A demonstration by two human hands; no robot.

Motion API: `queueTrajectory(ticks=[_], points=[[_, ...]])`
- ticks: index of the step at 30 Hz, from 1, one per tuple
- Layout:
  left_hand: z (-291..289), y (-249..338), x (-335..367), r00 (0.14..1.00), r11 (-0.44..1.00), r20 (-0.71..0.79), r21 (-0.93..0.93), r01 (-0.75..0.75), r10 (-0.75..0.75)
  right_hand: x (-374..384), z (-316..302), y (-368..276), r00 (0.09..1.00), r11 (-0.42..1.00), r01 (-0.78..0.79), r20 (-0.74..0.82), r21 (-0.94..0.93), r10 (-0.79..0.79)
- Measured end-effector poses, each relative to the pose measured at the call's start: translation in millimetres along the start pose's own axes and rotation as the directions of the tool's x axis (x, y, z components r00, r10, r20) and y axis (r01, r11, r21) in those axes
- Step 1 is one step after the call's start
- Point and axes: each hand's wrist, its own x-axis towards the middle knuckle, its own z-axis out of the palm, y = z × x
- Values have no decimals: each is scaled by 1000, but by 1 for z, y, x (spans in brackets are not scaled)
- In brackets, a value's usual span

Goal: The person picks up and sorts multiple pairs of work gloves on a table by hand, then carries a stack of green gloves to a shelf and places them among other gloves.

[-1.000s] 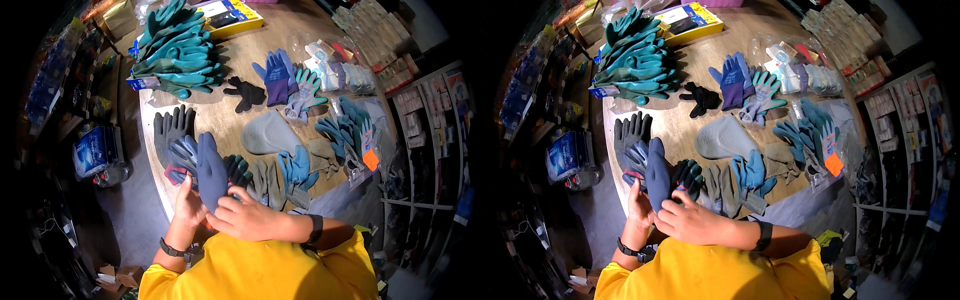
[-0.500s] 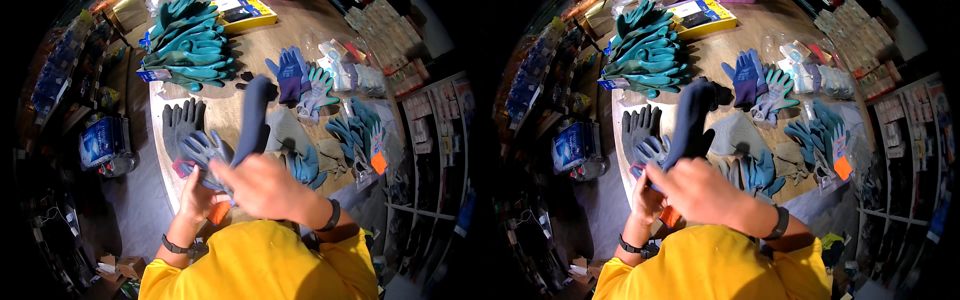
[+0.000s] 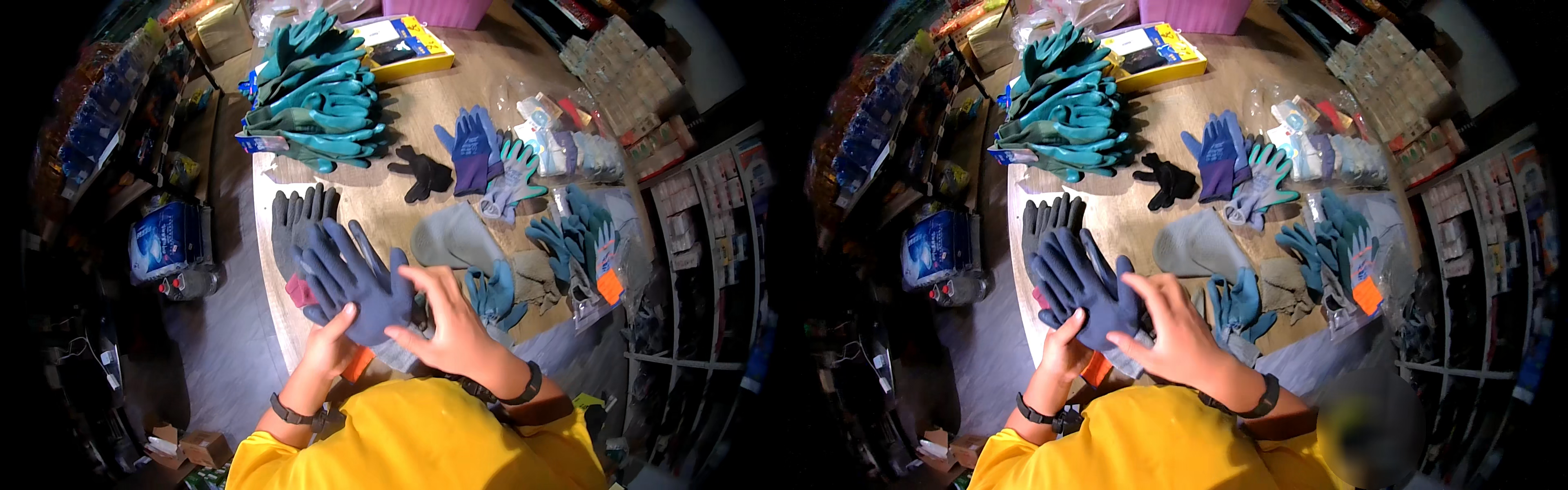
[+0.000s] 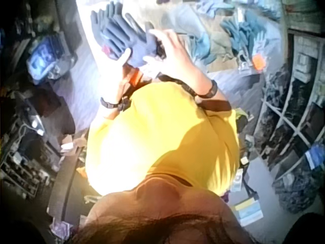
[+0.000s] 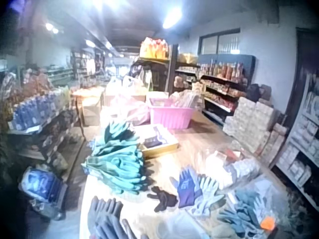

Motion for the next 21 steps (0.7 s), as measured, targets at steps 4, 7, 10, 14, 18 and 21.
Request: queueTrajectory(ticks=[4, 7, 10, 14, 18, 21], points=[[-3, -7, -2, 987, 998, 148, 0, 57, -56, -8, 20, 35, 925, 727, -380, 236, 572, 298], [-6, -5, 4, 987, 948, 155, 319, -5, -47, -7, 24, 47, 941, 745, -337, 222, 576, 254], [-22, -4, 4, 983, 802, 164, 573, -167, 88, 11, 3, 56, 934, 747, -351, 156, 564, 321], [-32, 12, -6, 932, 416, 137, 866, -277, 335, 57, -46, 93, 872, 896, -330, -269, 296, 410], [-55, 17, -23, 824, 39, 209, 962, -269, 527, 116, -99, 102, 845, 979, -198, -513, -41, 149], [-73, 4, -17, 794, -36, 248, 961, -275, 555, 167, -121, 120, 907, 963, 8, -408, 269, 106]])
